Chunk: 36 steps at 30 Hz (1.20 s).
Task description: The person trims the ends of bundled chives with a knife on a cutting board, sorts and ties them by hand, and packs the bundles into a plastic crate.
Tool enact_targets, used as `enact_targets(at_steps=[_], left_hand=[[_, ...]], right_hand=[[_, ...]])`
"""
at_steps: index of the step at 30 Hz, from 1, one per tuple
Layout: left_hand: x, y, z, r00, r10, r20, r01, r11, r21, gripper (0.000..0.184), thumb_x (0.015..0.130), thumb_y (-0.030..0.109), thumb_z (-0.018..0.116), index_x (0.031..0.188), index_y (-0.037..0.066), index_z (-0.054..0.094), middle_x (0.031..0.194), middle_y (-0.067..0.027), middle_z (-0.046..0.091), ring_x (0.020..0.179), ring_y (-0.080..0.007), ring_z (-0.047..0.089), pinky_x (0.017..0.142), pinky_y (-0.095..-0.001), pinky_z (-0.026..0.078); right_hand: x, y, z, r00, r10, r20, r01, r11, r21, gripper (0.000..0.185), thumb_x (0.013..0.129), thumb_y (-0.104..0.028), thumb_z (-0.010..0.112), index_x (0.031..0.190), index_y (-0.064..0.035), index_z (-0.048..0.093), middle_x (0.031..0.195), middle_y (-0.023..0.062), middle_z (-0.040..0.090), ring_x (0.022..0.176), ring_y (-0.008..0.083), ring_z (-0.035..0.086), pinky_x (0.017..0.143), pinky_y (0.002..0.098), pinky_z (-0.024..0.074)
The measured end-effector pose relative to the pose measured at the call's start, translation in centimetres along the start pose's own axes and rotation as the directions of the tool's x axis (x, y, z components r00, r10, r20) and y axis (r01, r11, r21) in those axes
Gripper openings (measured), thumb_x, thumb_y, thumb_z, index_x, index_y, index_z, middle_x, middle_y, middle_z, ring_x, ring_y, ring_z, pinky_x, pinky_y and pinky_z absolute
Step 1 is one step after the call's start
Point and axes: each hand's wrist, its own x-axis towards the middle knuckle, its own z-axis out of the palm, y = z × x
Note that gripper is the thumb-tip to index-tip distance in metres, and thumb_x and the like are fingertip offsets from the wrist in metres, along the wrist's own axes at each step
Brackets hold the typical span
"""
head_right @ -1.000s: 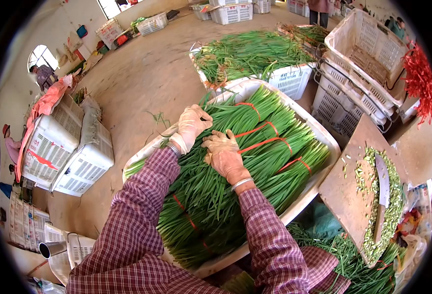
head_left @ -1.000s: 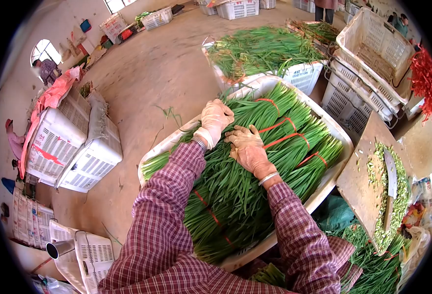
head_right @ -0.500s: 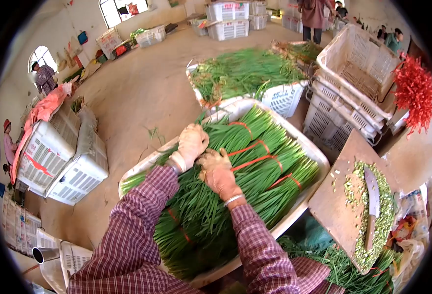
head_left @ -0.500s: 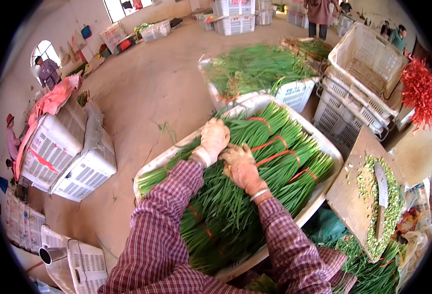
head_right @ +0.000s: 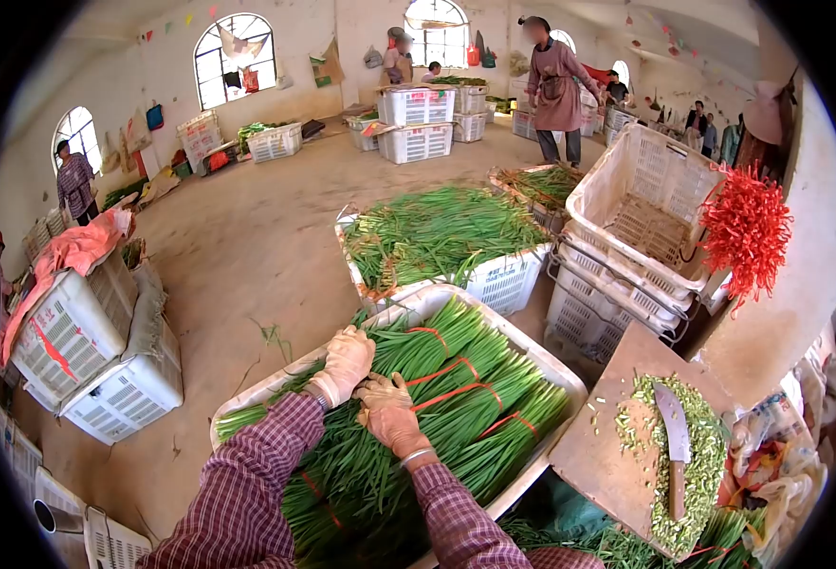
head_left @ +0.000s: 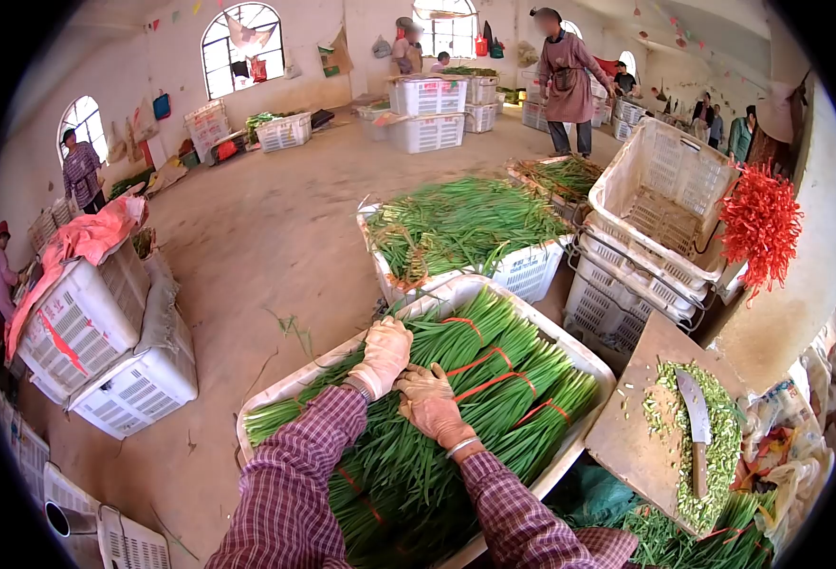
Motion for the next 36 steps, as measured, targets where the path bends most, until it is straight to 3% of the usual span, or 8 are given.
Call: enact_targets(at_steps=[11,14,19,21,23,28,34,36], left_hand=[[-0.3,2.0,1.9,0.986,-0.167,0.023,0.155,0.950,0.271,0.014,0.087,0.019,0.054,0.085,0.006,0.058,0.073,-0.0089,0.057,0.058,-0.0199,0.058,0.042,-0.0383,0.045],[-0.4,0.2,5.3,0.886,-0.463,0.002,0.455,0.870,-0.193,0.016,0.092,0.018,0.052,0.085,0.005,0.060,0.069,-0.0098,0.062,0.063,-0.0258,0.066,0.050,-0.0437,0.051],[-3.7,-8.6,2.0,0.755,-0.578,0.310,0.243,-0.191,-0.951,0.017,0.098,0.019,0.061,0.095,0.002,0.065,0.075,-0.0073,0.069,0.071,-0.0188,0.068,0.065,-0.0325,0.054],[-6.0,-14.8,0.5,0.707,-0.646,0.289,0.216,-0.192,-0.957,0.016,0.100,0.017,0.059,0.094,0.003,0.064,0.077,-0.0050,0.068,0.070,-0.0147,0.066,0.063,-0.0295,0.052],[-10.7,-22.9,1.9,0.677,-0.735,0.026,0.393,0.332,-0.858,0.011,0.095,0.016,0.064,0.097,0.006,0.065,0.079,-0.0055,0.068,0.068,-0.0206,0.067,0.061,-0.0338,0.053],[-20.0,-28.3,-2.2,0.583,-0.753,0.304,0.738,0.648,0.188,0.079,0.081,0.016,0.070,0.153,0.020,0.037,0.140,-0.0171,0.052,0.133,-0.0351,0.046,0.108,-0.0475,0.043],[-20.5,-19.7,-4.5,0.828,-0.556,-0.068,0.472,0.758,-0.451,0.040,0.076,0.006,0.072,0.115,0.012,0.071,0.123,-0.0170,0.063,0.118,-0.0326,0.058,0.104,-0.0410,0.045],[-17.7,-15.6,-9.0,0.905,-0.409,0.116,0.272,0.346,-0.898,0.035,0.080,0.007,0.072,0.115,0.010,0.070,0.118,-0.0160,0.066,0.111,-0.0291,0.063,0.100,-0.0373,0.048]], right_hand=[[-0.1,-0.3,-0.1,0.999,0.033,0.013,-0.033,0.999,-0.019,0.029,0.078,-0.017,0.065,0.107,-0.0133,0.066,0.116,0.0034,0.066,0.126,0.0236,0.055,0.113,0.0518,0.0325],[-0.4,0.0,0.2,0.999,0.028,-0.017,-0.027,0.999,0.024,0.031,0.080,-0.017,0.064,0.111,-0.0149,0.067,0.120,0.0010,0.066,0.130,0.0231,0.053,0.115,0.0523,0.0307],[-0.1,0.3,0.9,0.999,0.029,-0.019,-0.028,0.999,0.042,0.033,0.080,-0.021,0.068,0.113,-0.0180,0.069,0.123,-0.0027,0.067,0.131,0.0215,0.052,0.117,0.0528,0.0292],[0.1,0.7,1.2,0.999,0.044,0.015,-0.045,0.998,0.036,0.035,0.081,-0.021,0.067,0.115,-0.0185,0.068,0.127,-0.0021,0.065,0.132,0.0221,0.051,0.116,0.0530,0.0294],[0.2,0.2,0.8,0.997,0.056,0.061,-0.058,0.998,0.035,0.036,0.082,-0.021,0.067,0.118,-0.0190,0.067,0.130,-0.0015,0.063,0.133,0.0228,0.050,0.116,0.0532,0.0296],[-1.8,-2.2,-3.0,0.990,-0.110,0.086,0.108,0.994,0.025,0.038,0.088,-0.028,0.067,0.125,-0.0185,0.064,0.140,-0.0011,0.058,0.135,0.0274,0.047,0.115,0.0538,0.0314],[-8.4,-3.1,-4.7,0.958,-0.131,0.254,0.118,0.991,0.064,0.034,0.090,-0.028,0.066,0.123,-0.0203,0.063,0.143,-0.0032,0.053,0.141,0.0263,0.040,0.116,0.0526,0.0310],[-9.2,-3.6,-5.1,0.958,-0.090,0.273,0.078,0.995,0.054,0.035,0.088,-0.023,0.068,0.123,-0.0204,0.063,0.143,-0.0034,0.053,0.142,0.0268,0.039,0.115,0.0527,0.0322]])
